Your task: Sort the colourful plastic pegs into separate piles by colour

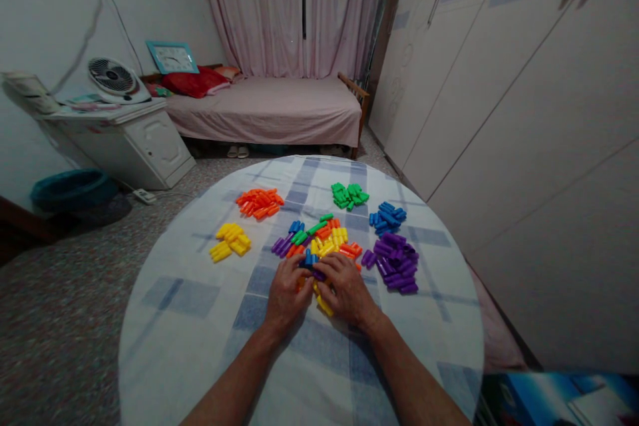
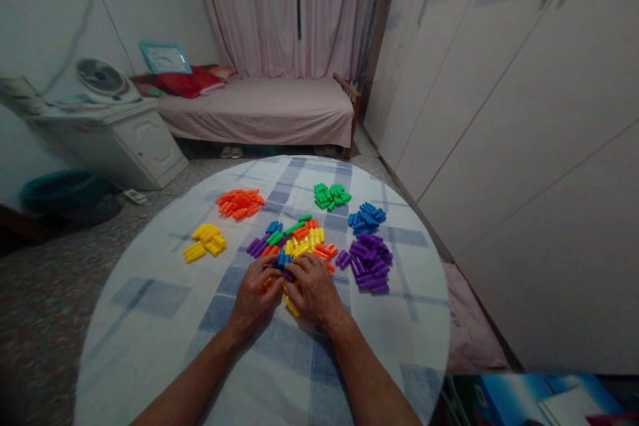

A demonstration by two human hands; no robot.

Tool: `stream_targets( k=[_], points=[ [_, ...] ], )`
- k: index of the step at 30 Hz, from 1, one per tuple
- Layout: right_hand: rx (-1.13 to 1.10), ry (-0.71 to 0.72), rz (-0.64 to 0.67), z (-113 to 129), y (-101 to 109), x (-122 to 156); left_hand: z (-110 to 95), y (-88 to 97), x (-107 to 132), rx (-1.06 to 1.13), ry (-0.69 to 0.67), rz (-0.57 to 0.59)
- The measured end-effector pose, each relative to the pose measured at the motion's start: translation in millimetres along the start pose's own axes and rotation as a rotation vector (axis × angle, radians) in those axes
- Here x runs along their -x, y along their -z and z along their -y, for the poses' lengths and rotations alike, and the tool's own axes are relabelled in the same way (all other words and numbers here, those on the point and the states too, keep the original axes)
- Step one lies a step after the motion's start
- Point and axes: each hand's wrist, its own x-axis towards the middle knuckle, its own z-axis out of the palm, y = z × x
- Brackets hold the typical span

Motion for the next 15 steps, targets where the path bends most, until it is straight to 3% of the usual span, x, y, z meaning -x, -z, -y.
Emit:
stream_targets(
  k=[10,15],
  points=[
    [0.001,-0.038,-0.041,-2.8,-11.1,-1.0,-0.7,1.1,0.1,0.026,0.016,-0.005],
    [-0.076,-0.076,-0.203,-8.4,-1.2,-8.2,1.7,-0.1,-1.1,0.012,-0.015,-0.013]
  ],
)
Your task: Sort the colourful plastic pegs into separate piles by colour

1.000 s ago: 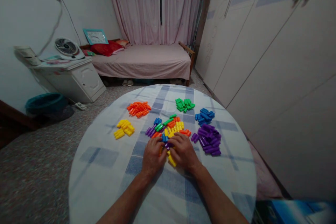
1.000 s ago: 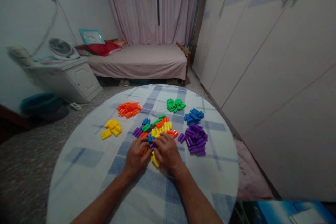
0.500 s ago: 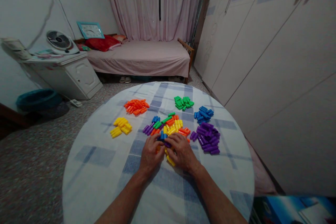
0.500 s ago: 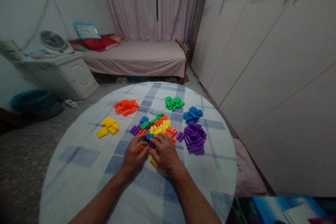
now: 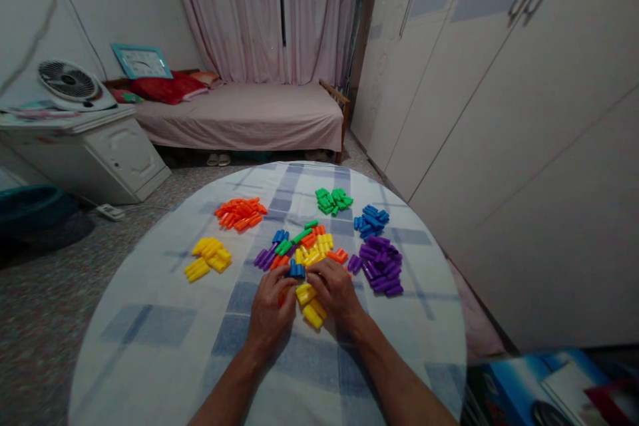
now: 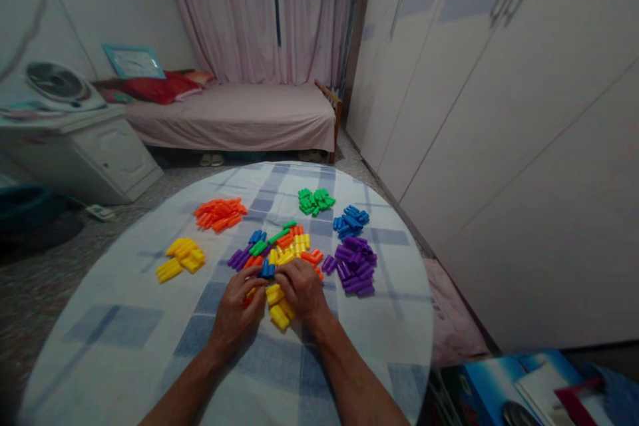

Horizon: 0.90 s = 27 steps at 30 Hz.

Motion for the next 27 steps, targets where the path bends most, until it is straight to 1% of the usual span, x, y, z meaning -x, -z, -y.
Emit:
stream_targets(
  k=[2,4,6,8,9,10,11,13,15,17,19,21,22,23,24,26,27],
  points=[
    [0.042,-0.077,-0.162,-7.9,17.8,-3.3,1.3,-0.4,-0.4,-0.003,-0.006,-0.004],
    [0.129,-0.199,-0.395,-23.0,42.0,-2.0,2.3,-0.5,-0.4,-0.006,-0.007,-0.006],
    [0.197,-0.361,-0.614,-43.9,67.4,4.7,2.9,-0.5,0.0,-0.01,-0.007,-0.007],
    [0.267,-0.527,-0.771,-66.8,88.4,15.0,3.3,-0.6,0.4,-0.012,-0.011,-0.001],
    [0.293,-0.61,-0.799,-77.5,95.8,20.5,3.5,-0.7,0.6,-0.011,-0.013,0.004],
    [0.315,-0.696,-0.8,-87.0,101.0,25.7,3.7,-0.8,0.7,-0.01,-0.015,0.01],
    [0.334,-0.78,-0.772,-95.2,104.1,30.2,3.9,-1.0,0.9,-0.011,-0.014,0.015],
    [0.366,-0.891,-0.666,-106.6,105.1,36.9,4.2,-1.3,1.1,-0.016,-0.004,0.026],
    [0.387,-0.917,-0.575,-111.9,103.0,40.2,4.6,-1.5,1.4,-0.017,0.006,0.033],
    [0.405,-0.896,-0.55,-111.2,101.1,39.9,5.0,-1.7,1.9,-0.011,0.015,0.033],
    [0.458,-0.811,-0.603,-104.6,99.7,35.8,5.6,-2.1,2.5,-0.006,0.025,0.03],
    [0.518,-0.627,-0.646,-92.4,96.2,28.4,6.1,-2.4,3.0,0.0,0.033,0.029],
    [0.534,-0.511,-0.621,-84.9,92.7,24.0,6.2,-2.5,3.1,0.003,0.034,0.029],
    [0.536,-0.403,-0.556,-76.8,87.9,19.8,5.9,-2.4,3.0,0.007,0.037,0.031],
    [0.527,-0.317,-0.451,-68.9,81.8,15.9,5.4,-2.1,2.9,0.01,0.043,0.032],
    [0.515,-0.22,-0.225,-55.7,68.0,10.8,3.4,-1.1,2.2,0.013,0.059,0.028],
    [0.518,-0.202,-0.134,-51.1,61.4,9.8,2.1,-0.5,1.8,0.014,0.066,0.026]
  ],
)
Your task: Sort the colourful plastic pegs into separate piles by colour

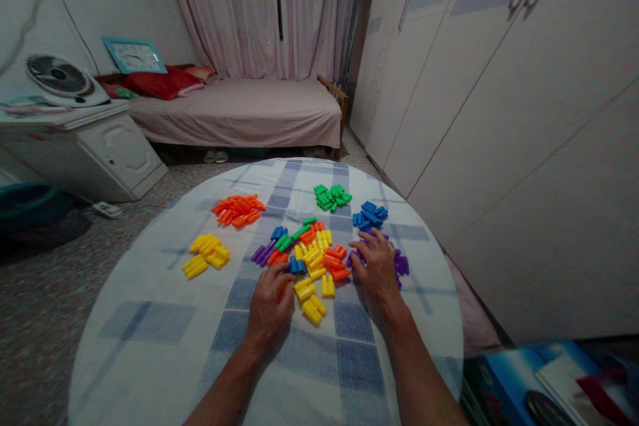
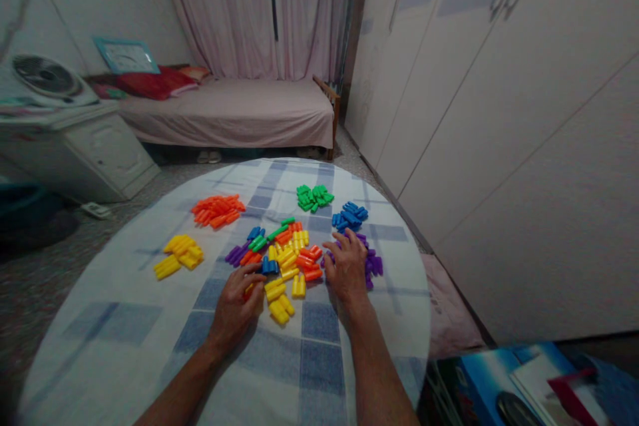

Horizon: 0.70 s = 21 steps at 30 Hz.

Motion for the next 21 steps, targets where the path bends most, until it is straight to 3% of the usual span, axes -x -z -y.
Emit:
stream_targets(
  k=[4,9,14,17,21],
  points=[
    [0.074,0.003,0.12,7.9,-9.5,6.2,-4.4,1.2,-1.5,0.008,0.011,-0.014],
    [0.108,-0.058,0.034,-1.6,-8.3,6.0,-5.7,1.6,-1.5,0.038,0.028,-0.058],
    [-0.192,0.009,-0.103,15.7,-12.9,2.9,-5.2,7.8,-1.0,0.115,0.067,-0.153],
    [-0.35,0.021,-0.034,30.9,-21.6,6.2,-4.0,12.2,-2.7,0.158,0.121,-0.235],
    [-0.345,-0.064,0.074,39.3,-39.4,14.4,-2.4,14.6,-5.7,0.175,0.187,-0.301]
  ],
)
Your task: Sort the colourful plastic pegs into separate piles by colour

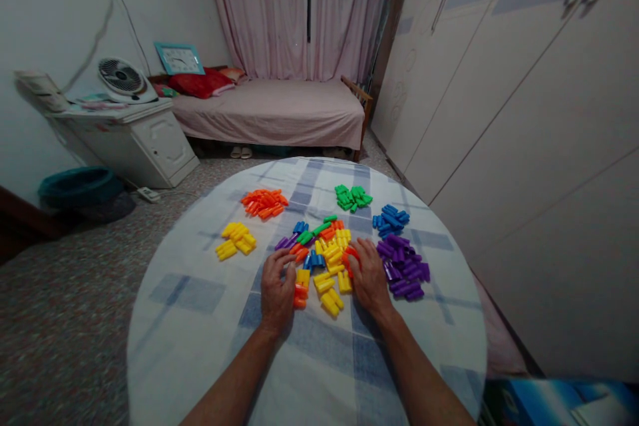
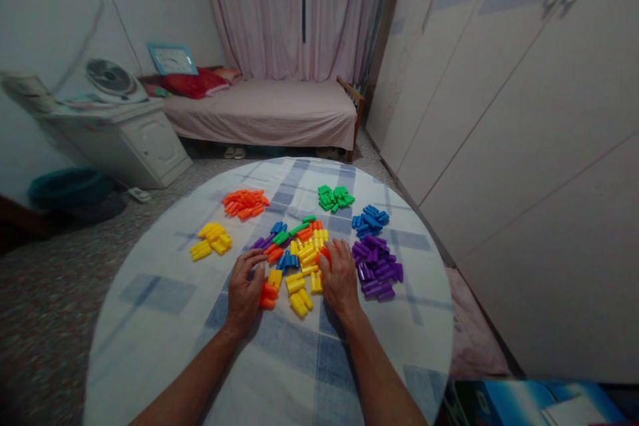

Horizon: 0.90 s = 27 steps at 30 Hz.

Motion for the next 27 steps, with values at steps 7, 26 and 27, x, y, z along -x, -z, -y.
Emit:
stream_targets(
  k=[7,26,27],
  points=[
    [-0.059,-0.048,0.025,5.2,-32.5,2.9,-1.4,-0.8,-1.2,0.015,0.051,-0.009],
    [-0.399,-0.257,-0.077,3.3,-23.9,-14.5,4.7,2.1,-9.4,-0.16,-0.016,0.129],
    [-0.405,-0.256,-0.082,3.6,-23.5,-14.8,5.9,1.4,-13.3,-0.217,-0.049,0.154]
  ],
)
